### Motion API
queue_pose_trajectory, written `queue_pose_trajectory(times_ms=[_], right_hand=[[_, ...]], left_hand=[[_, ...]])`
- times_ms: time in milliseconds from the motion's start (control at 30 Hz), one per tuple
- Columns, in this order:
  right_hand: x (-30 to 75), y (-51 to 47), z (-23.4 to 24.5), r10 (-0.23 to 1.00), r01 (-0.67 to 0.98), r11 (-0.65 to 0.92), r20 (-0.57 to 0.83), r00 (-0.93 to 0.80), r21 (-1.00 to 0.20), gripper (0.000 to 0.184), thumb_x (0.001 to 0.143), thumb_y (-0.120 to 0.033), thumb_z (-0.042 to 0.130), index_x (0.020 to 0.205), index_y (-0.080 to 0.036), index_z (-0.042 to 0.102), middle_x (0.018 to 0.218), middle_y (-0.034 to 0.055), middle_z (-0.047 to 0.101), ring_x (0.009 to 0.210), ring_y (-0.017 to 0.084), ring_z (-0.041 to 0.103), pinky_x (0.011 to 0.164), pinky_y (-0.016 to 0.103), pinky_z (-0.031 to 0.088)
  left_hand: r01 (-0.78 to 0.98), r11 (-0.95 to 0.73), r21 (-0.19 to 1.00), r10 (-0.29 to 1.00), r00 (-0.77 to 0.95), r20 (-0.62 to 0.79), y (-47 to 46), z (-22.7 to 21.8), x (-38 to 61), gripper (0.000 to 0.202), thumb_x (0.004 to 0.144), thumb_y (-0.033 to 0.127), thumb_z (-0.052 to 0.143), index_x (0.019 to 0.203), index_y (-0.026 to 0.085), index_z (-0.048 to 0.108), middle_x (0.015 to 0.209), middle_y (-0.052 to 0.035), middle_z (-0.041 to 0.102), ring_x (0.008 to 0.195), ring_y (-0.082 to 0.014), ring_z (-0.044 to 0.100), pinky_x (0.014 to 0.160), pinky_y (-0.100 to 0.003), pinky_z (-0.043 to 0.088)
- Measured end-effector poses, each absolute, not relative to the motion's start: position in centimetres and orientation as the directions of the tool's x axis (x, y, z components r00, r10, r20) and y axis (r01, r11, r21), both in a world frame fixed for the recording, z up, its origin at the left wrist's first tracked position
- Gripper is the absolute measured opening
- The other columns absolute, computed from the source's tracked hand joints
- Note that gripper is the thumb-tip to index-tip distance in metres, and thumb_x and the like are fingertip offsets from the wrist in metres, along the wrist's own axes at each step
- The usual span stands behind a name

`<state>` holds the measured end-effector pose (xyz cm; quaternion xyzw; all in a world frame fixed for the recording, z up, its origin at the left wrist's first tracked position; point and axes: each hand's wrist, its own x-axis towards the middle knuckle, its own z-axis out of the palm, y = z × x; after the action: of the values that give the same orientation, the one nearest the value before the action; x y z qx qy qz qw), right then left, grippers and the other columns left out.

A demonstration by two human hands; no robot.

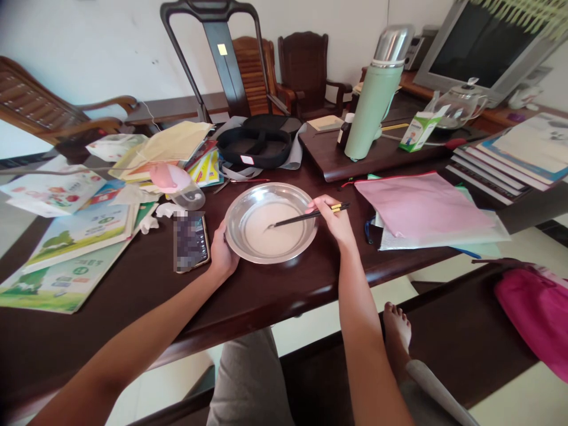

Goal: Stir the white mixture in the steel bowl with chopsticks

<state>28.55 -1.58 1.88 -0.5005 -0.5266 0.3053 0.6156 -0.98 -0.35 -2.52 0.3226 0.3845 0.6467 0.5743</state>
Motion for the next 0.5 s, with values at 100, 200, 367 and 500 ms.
queue_pose_trajectory(times_ms=[100, 200, 367, 500], right_hand=[[28.96, -1.42, 1.85, 0.840, 0.159, 0.339, 0.375, 0.393, -0.927, 0.055, 0.091, -0.082, 0.074, 0.077, -0.029, 0.075, 0.062, -0.0007, 0.076, 0.069, 0.026, 0.080, 0.084, 0.044, 0.067], [29.08, -1.48, 1.74, 0.853, 0.128, 0.341, 0.364, 0.373, -0.931, 0.057, 0.092, -0.083, 0.072, 0.074, -0.028, 0.072, 0.055, -0.0018, 0.070, 0.060, 0.025, 0.076, 0.077, 0.042, 0.065], [28.57, -1.67, 1.88, 0.913, 0.149, 0.313, 0.341, 0.226, -0.938, 0.056, 0.090, -0.082, 0.077, 0.078, -0.028, 0.077, 0.067, 0.0008, 0.079, 0.070, 0.026, 0.080, 0.081, 0.042, 0.066], [28.92, -1.56, 1.94, 0.851, 0.159, 0.345, 0.380, 0.362, -0.925, 0.057, 0.092, -0.083, 0.073, 0.078, -0.028, 0.076, 0.061, -0.0005, 0.075, 0.068, 0.026, 0.079, 0.084, 0.043, 0.065]], left_hand=[[-0.493, -0.043, 0.869, 0.992, -0.126, -0.022, -0.38, -2.47, -0.95, 0.038, 0.092, 0.057, 0.079, 0.113, 0.025, 0.084, 0.133, -0.0067, 0.086, 0.144, -0.0344, 0.071, 0.129, -0.049, 0.053], [-0.491, -0.050, 0.870, 0.992, -0.128, -0.016, -0.36, -2.49, -0.93, 0.038, 0.092, 0.057, 0.080, 0.113, 0.026, 0.084, 0.135, -0.0060, 0.086, 0.145, -0.0343, 0.070, 0.130, -0.049, 0.052], [-0.503, -0.045, 0.863, 0.991, -0.132, -0.026, -0.26, -2.64, -0.97, 0.037, 0.091, 0.055, 0.080, 0.113, 0.025, 0.084, 0.132, -0.0058, 0.087, 0.142, -0.0335, 0.072, 0.129, -0.049, 0.052], [-0.507, -0.043, 0.861, 0.991, -0.132, -0.029, -0.30, -2.54, -0.94, 0.035, 0.091, 0.054, 0.080, 0.112, 0.026, 0.084, 0.131, -0.0052, 0.087, 0.141, -0.0335, 0.073, 0.129, -0.049, 0.052]])
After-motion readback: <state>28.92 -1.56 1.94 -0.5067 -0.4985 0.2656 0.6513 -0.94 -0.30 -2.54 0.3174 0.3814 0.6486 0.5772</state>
